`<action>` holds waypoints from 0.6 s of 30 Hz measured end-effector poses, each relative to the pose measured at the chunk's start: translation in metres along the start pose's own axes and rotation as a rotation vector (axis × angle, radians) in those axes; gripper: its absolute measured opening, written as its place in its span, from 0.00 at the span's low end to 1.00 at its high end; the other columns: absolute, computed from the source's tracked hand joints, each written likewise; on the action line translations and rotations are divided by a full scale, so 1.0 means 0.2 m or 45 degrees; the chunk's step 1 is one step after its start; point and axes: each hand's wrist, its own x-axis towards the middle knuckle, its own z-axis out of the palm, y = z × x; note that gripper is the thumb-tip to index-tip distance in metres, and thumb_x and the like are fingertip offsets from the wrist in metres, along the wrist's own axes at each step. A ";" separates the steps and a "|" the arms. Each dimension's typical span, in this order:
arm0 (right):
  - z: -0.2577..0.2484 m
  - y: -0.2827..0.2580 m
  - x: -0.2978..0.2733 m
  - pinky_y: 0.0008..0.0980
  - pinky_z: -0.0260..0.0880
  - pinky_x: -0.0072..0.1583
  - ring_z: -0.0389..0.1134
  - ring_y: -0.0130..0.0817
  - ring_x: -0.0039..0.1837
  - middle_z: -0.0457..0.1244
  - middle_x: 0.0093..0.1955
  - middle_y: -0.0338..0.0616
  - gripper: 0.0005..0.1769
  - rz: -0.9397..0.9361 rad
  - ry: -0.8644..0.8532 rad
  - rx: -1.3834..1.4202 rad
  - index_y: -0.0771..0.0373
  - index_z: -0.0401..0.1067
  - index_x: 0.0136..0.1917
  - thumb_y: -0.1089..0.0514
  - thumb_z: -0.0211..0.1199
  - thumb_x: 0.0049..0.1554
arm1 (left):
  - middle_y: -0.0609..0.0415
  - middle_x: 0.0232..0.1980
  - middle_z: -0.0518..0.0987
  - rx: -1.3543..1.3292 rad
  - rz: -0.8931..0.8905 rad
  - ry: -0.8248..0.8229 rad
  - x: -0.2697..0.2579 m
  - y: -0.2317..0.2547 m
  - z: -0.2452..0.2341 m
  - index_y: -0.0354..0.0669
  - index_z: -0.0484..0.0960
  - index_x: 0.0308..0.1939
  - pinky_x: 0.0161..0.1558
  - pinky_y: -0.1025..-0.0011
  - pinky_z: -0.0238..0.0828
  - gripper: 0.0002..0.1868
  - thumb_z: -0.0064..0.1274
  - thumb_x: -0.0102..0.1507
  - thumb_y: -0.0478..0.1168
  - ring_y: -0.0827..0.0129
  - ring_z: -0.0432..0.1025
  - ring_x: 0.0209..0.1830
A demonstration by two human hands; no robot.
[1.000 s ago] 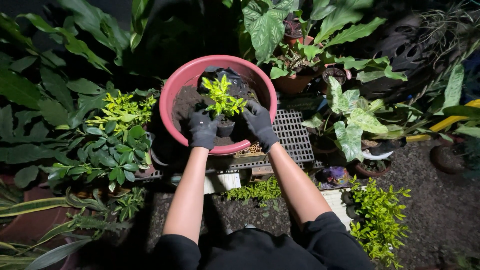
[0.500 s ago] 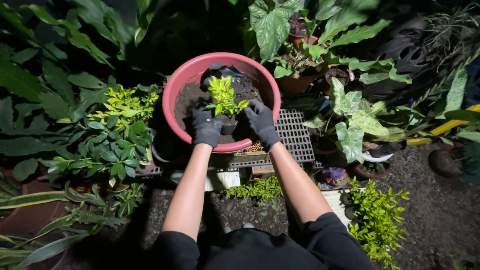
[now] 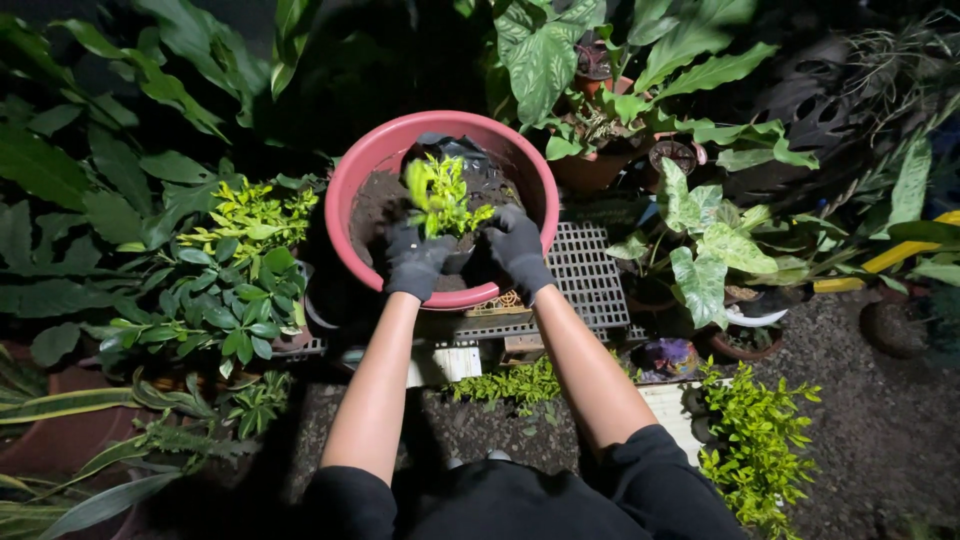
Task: Planting a small green plant into a red pot filled with soil and a liner.
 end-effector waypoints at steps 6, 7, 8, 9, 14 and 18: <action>0.04 0.01 0.01 0.46 0.67 0.52 0.67 0.55 0.51 0.64 0.46 0.53 0.05 0.123 -0.069 -0.203 0.65 0.73 0.39 0.61 0.66 0.50 | 0.41 0.42 0.82 0.737 0.425 -0.133 0.09 -0.29 0.14 0.44 0.85 0.39 0.47 0.48 0.74 0.20 0.58 0.66 0.58 0.44 0.77 0.42; 0.04 0.00 0.01 0.46 0.67 0.52 0.67 0.55 0.51 0.64 0.46 0.53 0.05 0.122 -0.068 -0.204 0.65 0.73 0.39 0.61 0.66 0.50 | 0.41 0.42 0.82 0.736 0.425 -0.132 0.10 -0.37 0.19 0.44 0.85 0.39 0.47 0.48 0.74 0.20 0.58 0.66 0.58 0.44 0.77 0.42; 0.04 0.00 0.01 0.47 0.67 0.54 0.66 0.56 0.52 0.64 0.46 0.54 0.05 0.100 -0.072 -0.223 0.65 0.73 0.38 0.61 0.65 0.50 | 0.42 0.42 0.83 0.583 0.529 -0.006 0.12 -0.45 0.23 0.44 0.85 0.40 0.47 0.50 0.74 0.19 0.56 0.65 0.56 0.45 0.77 0.42; 0.04 0.00 0.00 0.48 0.66 0.55 0.66 0.57 0.54 0.64 0.46 0.54 0.06 0.079 -0.077 -0.241 0.66 0.72 0.37 0.61 0.65 0.50 | 0.42 0.43 0.83 0.428 0.627 0.119 0.13 -0.54 0.28 0.44 0.85 0.41 0.46 0.52 0.74 0.19 0.54 0.64 0.55 0.46 0.78 0.43; 0.04 -0.01 0.01 0.47 0.67 0.56 0.66 0.55 0.55 0.64 0.48 0.53 0.04 0.093 -0.167 -0.275 0.64 0.74 0.38 0.61 0.63 0.50 | 0.42 0.47 0.84 0.525 0.458 -0.059 0.15 -0.51 0.28 0.46 0.86 0.47 0.50 0.51 0.74 0.22 0.49 0.63 0.57 0.45 0.77 0.46; 0.04 -0.01 0.01 0.46 0.67 0.59 0.66 0.54 0.59 0.66 0.51 0.51 0.07 0.100 -0.223 -0.270 0.61 0.78 0.44 0.60 0.62 0.52 | 0.38 0.53 0.82 0.621 0.254 -0.325 0.08 -0.25 0.10 0.46 0.84 0.53 0.57 0.52 0.70 0.30 0.51 0.62 0.65 0.43 0.75 0.53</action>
